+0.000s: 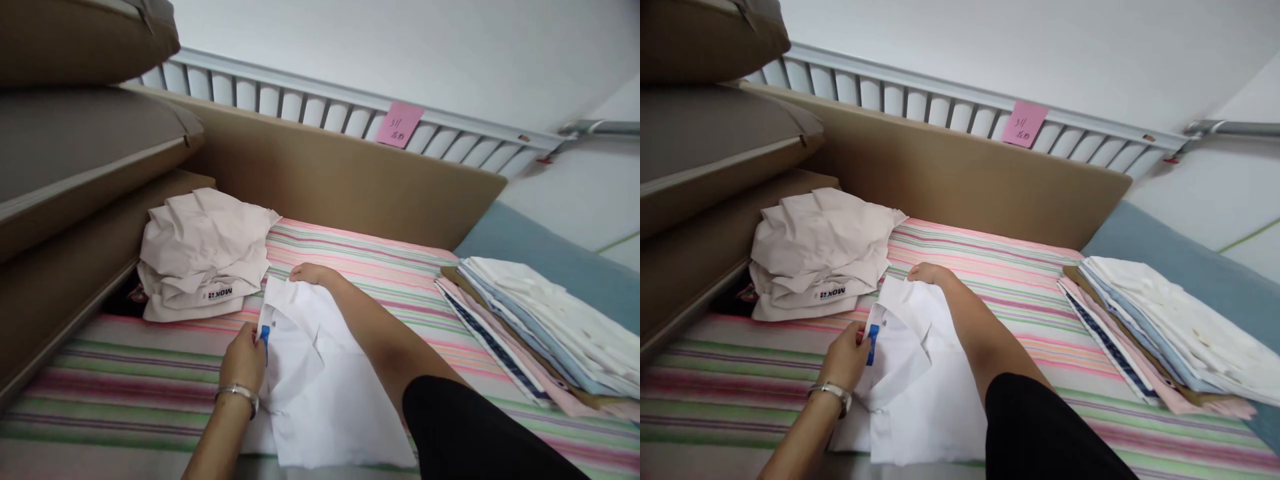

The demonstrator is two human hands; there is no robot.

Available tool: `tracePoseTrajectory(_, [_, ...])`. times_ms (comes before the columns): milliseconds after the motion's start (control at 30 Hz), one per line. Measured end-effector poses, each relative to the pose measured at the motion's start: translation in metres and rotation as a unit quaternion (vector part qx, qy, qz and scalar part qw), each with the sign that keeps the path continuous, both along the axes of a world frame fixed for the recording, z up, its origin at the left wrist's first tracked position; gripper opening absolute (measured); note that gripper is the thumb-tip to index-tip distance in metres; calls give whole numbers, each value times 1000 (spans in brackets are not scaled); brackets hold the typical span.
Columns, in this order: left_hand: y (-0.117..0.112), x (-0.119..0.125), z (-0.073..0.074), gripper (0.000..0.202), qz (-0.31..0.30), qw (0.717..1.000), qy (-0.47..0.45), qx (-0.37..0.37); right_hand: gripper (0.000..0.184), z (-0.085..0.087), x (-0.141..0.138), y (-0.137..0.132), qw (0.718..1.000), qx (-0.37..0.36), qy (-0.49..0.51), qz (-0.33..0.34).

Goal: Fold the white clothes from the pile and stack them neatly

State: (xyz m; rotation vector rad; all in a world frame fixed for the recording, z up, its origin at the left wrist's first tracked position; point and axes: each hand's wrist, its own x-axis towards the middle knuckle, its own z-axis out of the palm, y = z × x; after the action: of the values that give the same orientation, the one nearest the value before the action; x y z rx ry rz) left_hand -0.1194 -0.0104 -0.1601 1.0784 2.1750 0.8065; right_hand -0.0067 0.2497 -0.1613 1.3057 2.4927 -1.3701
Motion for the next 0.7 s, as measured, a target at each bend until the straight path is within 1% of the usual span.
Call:
tracePoseTrajectory(100, [1, 2, 1, 18, 0, 1000, 17, -25, 14, -7, -3, -3, 999, 48, 10, 2])
tracePoseTrajectory(167, [1, 2, 1, 19, 1, 999, 34, -39, 19, -6, -2, -10, 997, 75, 19, -3])
tracePoseTrajectory(233, [2, 3, 3, 21, 1, 998, 45, -44, 27, 0, 4, -18, 994, 107, 32, -15])
tracePoseTrajectory(300, [3, 2, 4, 23, 5, 998, 49, -41, 37, 7, 19, -31, 986, 152, 55, -35])
tracePoseTrajectory(333, [3, 2, 4, 24, 8, 998, 50, -38, 41, 11, 31, -39, 981, 176, 72, -50])
tracePoseTrajectory(367, [3, 1, 4, 25, 10, 998, 52, -33, 42, 14, 48, -48, 974, 192, 92, -74])
tracePoseTrajectory(400, [2, 0, 4, 27, 13, 998, 55, -26, 42, 16, 67, -58, 968, 190, 114, -116])
tracePoseTrajectory(433, [2, -1, 3, 28, 14, 998, 61, -16, 40, 17, 90, -69, 961, 172, 135, -169])
tracePoseTrajectory(467, [1, -3, 3, 30, 15, 998, 68, -2, 38, 17, 114, -81, 952, 133, 151, -231])
tracePoseTrajectory(500, [-1, -5, 1, 33, 15, 997, 77, 12, 35, 15, 138, -93, 937, 75, 161, -300])
tracePoseTrajectory(533, [-3, -8, -1, 36, 17, 996, 87, 24, 31, 14, 161, -103, 926, 36, 161, -340])
tracePoseTrajectory(600, [-8, -13, -6, 42, 24, 995, 94, 29, 24, 10, 198, -121, 908, -25, 169, -383])
tracePoseTrajectory(633, [-12, -16, -8, 46, 28, 996, 85, 23, 21, 9, 211, -128, 902, -45, 175, -392])
tracePoseTrajectory(700, [-19, -19, -13, 52, 38, 998, 48, 7, 18, 7, 223, -134, 888, -84, 195, -409])
